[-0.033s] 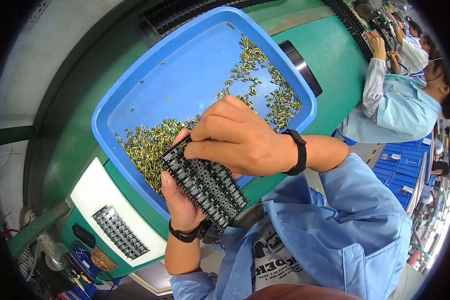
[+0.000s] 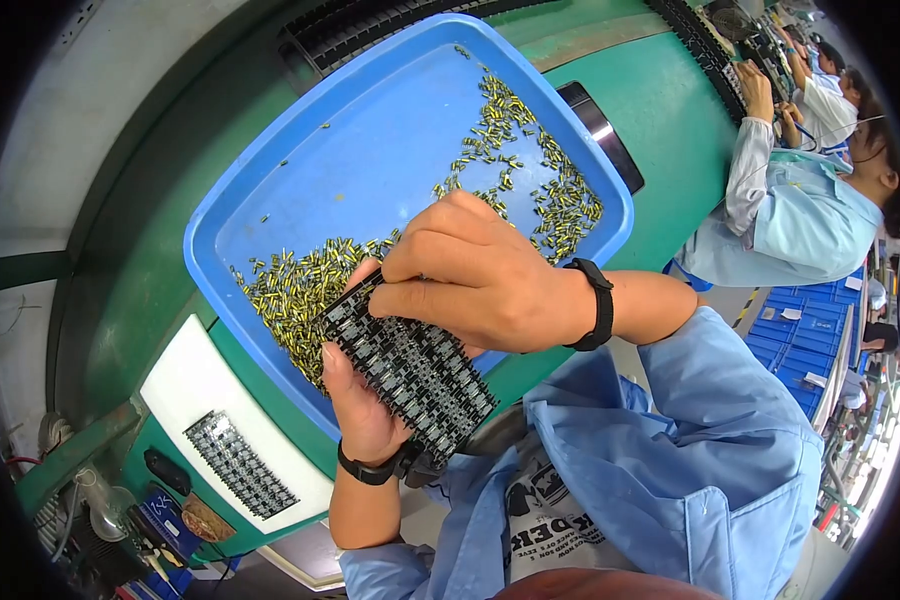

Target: The person picks up a circuit board and inserts small electronic components into it by hand from a blue tray. After filling the board, the person sets it down on a white pad and picks up another to repeat the process.

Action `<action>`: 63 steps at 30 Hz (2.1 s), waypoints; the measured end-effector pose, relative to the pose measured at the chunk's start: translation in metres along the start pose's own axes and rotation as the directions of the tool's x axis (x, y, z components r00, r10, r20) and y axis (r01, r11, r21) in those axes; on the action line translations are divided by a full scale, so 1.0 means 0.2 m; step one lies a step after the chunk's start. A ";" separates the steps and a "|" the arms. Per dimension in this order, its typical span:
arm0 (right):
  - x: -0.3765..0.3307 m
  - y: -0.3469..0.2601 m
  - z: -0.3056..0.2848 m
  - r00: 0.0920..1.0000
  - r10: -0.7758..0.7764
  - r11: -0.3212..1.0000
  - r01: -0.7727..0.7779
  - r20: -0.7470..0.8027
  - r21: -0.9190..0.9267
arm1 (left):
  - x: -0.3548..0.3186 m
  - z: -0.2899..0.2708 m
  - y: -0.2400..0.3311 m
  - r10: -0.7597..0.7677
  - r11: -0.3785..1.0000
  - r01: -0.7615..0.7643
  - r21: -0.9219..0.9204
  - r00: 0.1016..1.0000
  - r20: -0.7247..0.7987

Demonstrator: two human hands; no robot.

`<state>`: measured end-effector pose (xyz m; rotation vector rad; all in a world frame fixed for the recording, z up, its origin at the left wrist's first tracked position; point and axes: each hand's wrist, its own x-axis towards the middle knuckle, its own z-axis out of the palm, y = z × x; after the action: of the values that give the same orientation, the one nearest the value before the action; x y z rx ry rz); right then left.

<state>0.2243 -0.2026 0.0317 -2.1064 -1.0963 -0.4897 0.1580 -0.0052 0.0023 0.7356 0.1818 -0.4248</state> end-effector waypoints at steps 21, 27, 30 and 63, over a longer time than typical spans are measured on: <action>-0.01 0.01 0.03 1.000 -0.021 0.999 0.021 0.002 -0.045 | 0.01 0.00 0.00 0.016 0.996 -0.017 -0.087 1.000 -0.009; -0.01 0.02 0.02 0.999 -0.041 0.998 0.041 -0.003 -0.049 | 0.03 -0.01 0.00 0.065 0.987 -0.064 -0.149 0.998 0.006; -0.02 0.01 0.02 1.000 -0.005 0.999 0.004 -0.014 -0.049 | 0.04 -0.03 -0.01 0.052 0.974 -0.054 -0.218 0.999 -0.016; -0.07 0.08 0.02 0.825 0.414 0.784 -0.538 0.385 0.310 | 0.29 -0.14 0.20 0.105 0.942 -0.035 -0.335 0.975 0.194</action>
<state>0.2304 -0.2130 0.0140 -2.0054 -0.6802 0.2994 0.2265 0.0217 -0.0113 0.3625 0.0252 -0.3885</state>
